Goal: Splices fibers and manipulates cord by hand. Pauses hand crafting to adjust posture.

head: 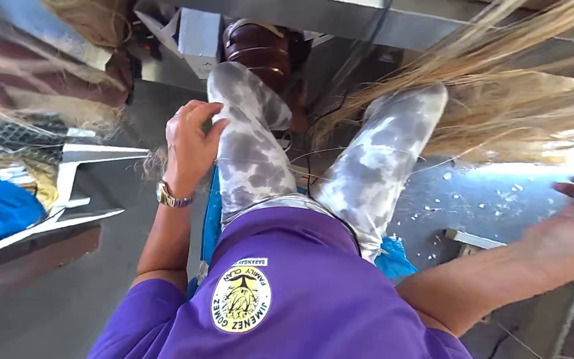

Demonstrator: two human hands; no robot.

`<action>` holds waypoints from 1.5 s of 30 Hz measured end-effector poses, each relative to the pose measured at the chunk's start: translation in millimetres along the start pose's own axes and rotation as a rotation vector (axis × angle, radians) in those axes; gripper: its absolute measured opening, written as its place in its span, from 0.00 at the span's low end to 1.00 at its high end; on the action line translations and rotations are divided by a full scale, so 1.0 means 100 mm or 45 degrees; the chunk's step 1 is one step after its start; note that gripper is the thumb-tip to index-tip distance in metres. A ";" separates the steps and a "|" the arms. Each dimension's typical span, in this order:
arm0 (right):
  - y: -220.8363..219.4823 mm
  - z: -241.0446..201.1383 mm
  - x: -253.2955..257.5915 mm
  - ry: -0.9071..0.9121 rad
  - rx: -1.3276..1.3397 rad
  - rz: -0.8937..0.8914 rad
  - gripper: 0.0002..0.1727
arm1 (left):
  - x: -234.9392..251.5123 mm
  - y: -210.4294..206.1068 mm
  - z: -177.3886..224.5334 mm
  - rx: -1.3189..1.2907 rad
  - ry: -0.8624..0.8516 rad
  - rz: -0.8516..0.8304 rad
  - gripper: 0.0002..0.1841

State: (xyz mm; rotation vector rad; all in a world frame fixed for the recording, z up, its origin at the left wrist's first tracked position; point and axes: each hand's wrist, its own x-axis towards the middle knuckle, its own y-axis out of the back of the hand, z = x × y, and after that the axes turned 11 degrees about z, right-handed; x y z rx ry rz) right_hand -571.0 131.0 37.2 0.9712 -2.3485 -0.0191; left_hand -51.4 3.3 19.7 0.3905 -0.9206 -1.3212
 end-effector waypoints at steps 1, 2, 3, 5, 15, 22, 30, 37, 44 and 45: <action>-0.14 -0.16 -0.08 0.028 0.001 -0.042 0.05 | 0.02 -0.06 0.22 -0.134 -0.149 0.048 0.14; -0.29 -0.32 -0.16 0.074 0.014 -0.106 0.04 | 0.04 -0.11 0.46 -0.275 -0.280 0.088 0.13; -0.44 -0.47 -0.24 0.106 0.051 -0.173 0.04 | 0.04 -0.16 0.71 -0.424 -0.388 0.099 0.13; -0.70 -0.64 -0.38 0.116 0.180 -0.279 0.04 | 0.06 -0.29 1.14 -0.755 -0.567 0.091 0.14; -1.32 -0.75 -0.50 0.098 0.429 -0.185 0.06 | -0.02 -0.96 1.99 -1.519 0.075 -0.818 0.25; -1.37 -0.81 -0.36 0.336 0.281 -0.133 0.05 | 0.14 -0.82 2.00 -1.809 0.840 -1.171 0.21; -1.43 -0.87 -0.25 0.410 0.315 -0.180 0.06 | 0.17 -0.76 1.83 -1.949 0.826 -1.257 0.09; -1.49 -0.95 -0.25 0.448 0.345 -0.222 0.08 | 0.14 -0.74 1.77 -1.772 0.466 -0.951 0.08; -1.52 -0.89 -0.26 0.492 0.320 -0.285 0.07 | 0.11 -0.71 1.67 -1.321 0.090 -0.488 0.04; -1.52 -0.89 -0.26 0.493 0.305 -0.296 0.07 | 0.12 -0.69 1.65 -1.290 0.083 -0.461 0.04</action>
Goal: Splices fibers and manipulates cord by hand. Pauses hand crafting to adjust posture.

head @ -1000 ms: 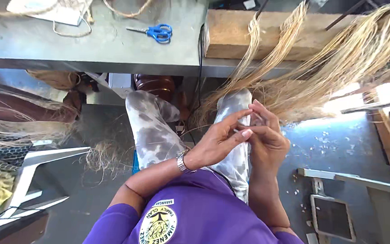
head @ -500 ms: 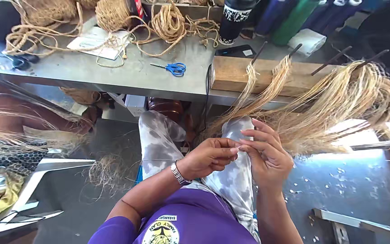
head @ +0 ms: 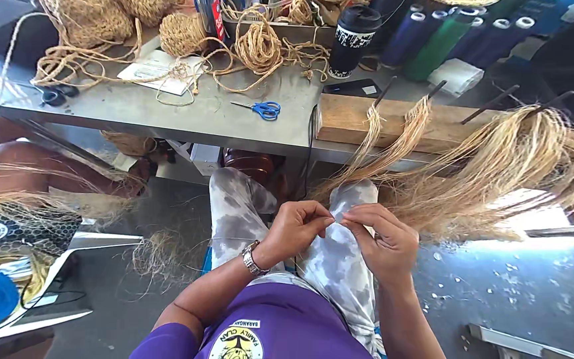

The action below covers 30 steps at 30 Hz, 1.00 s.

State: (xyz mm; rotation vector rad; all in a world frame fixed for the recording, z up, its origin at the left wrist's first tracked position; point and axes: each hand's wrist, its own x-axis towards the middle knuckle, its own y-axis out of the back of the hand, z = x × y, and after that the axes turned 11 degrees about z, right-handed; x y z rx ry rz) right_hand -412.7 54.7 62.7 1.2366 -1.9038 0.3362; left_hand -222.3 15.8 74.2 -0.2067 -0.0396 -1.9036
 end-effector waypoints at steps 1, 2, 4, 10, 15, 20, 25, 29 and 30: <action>0.00 0.00 0.01 -0.001 -0.017 -0.022 0.07 | 0.01 0.02 0.01 0.032 -0.012 0.022 0.04; 0.00 0.00 0.02 -0.004 -0.035 -0.041 0.07 | 0.02 0.04 0.03 0.065 -0.024 0.044 0.04; -0.01 0.00 0.04 -0.017 -0.058 -0.055 0.06 | 0.03 0.09 0.04 0.120 -0.039 0.073 0.04; -0.13 0.06 0.18 0.078 -0.094 -0.057 0.07 | 0.12 0.21 0.07 0.144 -0.122 0.116 0.04; -0.24 0.10 0.23 0.104 -0.191 -0.085 0.17 | 0.15 0.28 0.06 0.146 -0.141 0.154 0.04; -0.15 0.11 0.25 -0.041 -0.014 -0.141 0.22 | 0.15 0.37 0.05 0.184 -0.170 0.190 0.04; -0.22 0.10 0.22 0.111 0.043 -0.145 0.20 | 0.14 0.40 0.04 0.210 -0.149 0.179 0.04; -0.30 0.10 0.18 0.320 -0.078 -0.106 0.11 | 0.15 0.38 0.04 0.213 -0.130 0.166 0.04; -0.31 0.11 0.18 0.369 -0.109 -0.098 0.09 | 0.15 0.37 0.05 0.213 -0.125 0.160 0.04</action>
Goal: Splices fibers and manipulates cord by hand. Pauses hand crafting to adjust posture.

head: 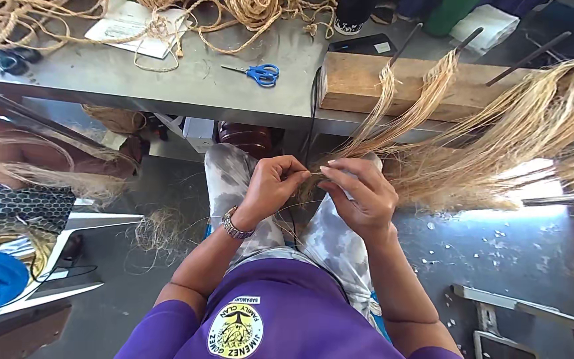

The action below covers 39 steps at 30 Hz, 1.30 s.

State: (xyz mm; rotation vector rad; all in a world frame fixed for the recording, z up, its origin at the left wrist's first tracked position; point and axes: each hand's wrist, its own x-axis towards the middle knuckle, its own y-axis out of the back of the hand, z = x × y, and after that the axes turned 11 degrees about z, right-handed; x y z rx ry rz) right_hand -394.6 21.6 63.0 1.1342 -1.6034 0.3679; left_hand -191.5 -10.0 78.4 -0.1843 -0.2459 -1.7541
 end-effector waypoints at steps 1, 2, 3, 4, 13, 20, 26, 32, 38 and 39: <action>-0.01 0.01 0.00 0.042 -0.028 0.008 0.08 | 0.00 0.00 0.00 -0.002 0.005 -0.008 0.04; -0.02 0.02 -0.01 0.073 -0.044 0.015 0.07 | 0.00 -0.01 0.01 -0.001 0.010 -0.017 0.04; -0.02 0.03 -0.01 0.097 -0.053 0.022 0.05 | 0.00 -0.01 0.01 0.005 0.014 -0.025 0.04; -0.02 0.03 -0.01 0.115 -0.055 0.025 0.04 | 0.00 -0.01 0.01 0.010 0.013 -0.032 0.04; -0.01 0.07 -0.01 0.086 -0.095 0.003 0.05 | 0.01 0.02 0.00 -0.022 0.050 -0.063 0.04; 0.00 0.08 0.01 0.032 -0.147 -0.064 0.09 | 0.00 0.10 0.00 0.007 0.055 -0.045 0.04; 0.02 0.10 0.00 -0.086 -0.251 -0.209 0.15 | -0.01 0.11 -0.04 0.108 0.014 -0.022 0.04; 0.11 0.12 -0.01 -0.259 -0.155 -0.024 0.13 | -0.01 0.14 -0.06 0.151 0.001 0.010 0.04; -0.01 -0.04 -0.03 -0.077 -0.066 0.033 0.13 | -0.02 0.09 -0.06 0.184 0.009 0.006 0.05; -0.06 -0.03 -0.06 -0.011 -0.086 0.005 0.11 | -0.02 0.08 -0.06 0.181 0.007 0.004 0.05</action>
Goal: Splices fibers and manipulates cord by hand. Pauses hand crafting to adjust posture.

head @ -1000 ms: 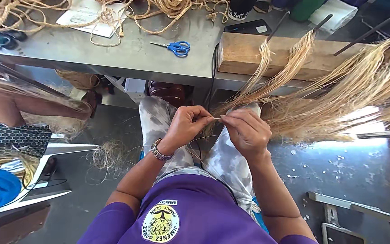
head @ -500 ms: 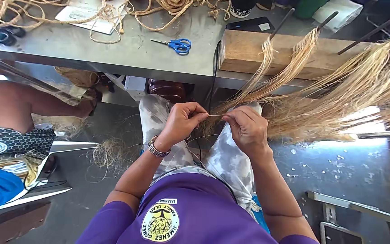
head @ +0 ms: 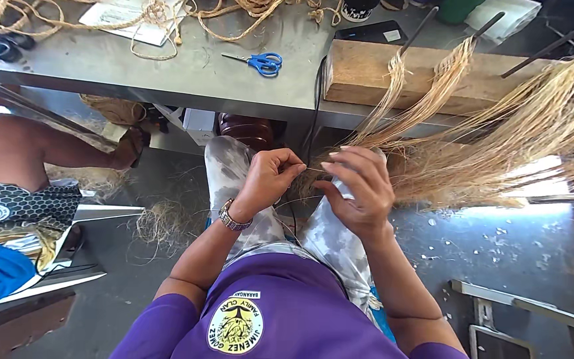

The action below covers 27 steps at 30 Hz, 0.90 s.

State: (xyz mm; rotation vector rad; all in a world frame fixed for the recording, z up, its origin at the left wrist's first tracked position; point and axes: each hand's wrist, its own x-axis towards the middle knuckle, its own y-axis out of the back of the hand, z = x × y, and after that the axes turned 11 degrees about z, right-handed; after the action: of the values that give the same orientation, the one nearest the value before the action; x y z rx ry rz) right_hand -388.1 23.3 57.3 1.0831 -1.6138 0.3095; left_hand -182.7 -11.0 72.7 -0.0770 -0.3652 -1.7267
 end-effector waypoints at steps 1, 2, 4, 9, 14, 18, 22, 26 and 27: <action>-0.05 0.02 -0.03 0.061 -0.031 -0.014 0.09 | 0.00 -0.01 0.00 -0.003 -0.003 -0.004 0.05; -0.09 0.05 -0.06 0.107 -0.053 -0.011 0.07 | 0.00 -0.01 0.01 -0.007 -0.001 -0.007 0.04; -0.14 0.10 -0.10 0.153 -0.066 0.026 0.04 | 0.00 0.00 0.02 -0.012 0.007 -0.011 0.04; -0.17 0.13 -0.14 0.141 -0.004 0.091 0.04 | -0.01 0.02 0.00 -0.007 0.014 -0.016 0.04; -0.15 0.13 -0.14 0.101 -0.043 0.046 0.05 | -0.02 0.02 -0.02 -0.060 0.023 -0.040 0.05; -0.14 0.12 -0.16 0.052 -0.114 -0.012 0.07 | -0.03 0.02 -0.02 -0.161 0.075 -0.071 0.05; -0.16 0.10 -0.17 0.019 -0.150 -0.112 0.08 | -0.04 0.00 -0.01 -0.231 0.129 -0.078 0.05; -0.15 0.07 -0.19 -0.063 -0.124 -0.107 0.12 | -0.04 -0.01 -0.03 -0.229 0.147 -0.067 0.05; -0.15 0.07 -0.19 -0.081 -0.129 -0.104 0.12 | -0.04 -0.01 -0.03 -0.226 0.151 -0.068 0.05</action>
State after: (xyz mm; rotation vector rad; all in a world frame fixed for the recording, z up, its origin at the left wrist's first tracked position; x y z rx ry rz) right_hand -381.6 19.4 33.5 1.0877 -1.6192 0.1388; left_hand -182.0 -7.7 68.8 -0.0940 -0.1270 -1.8046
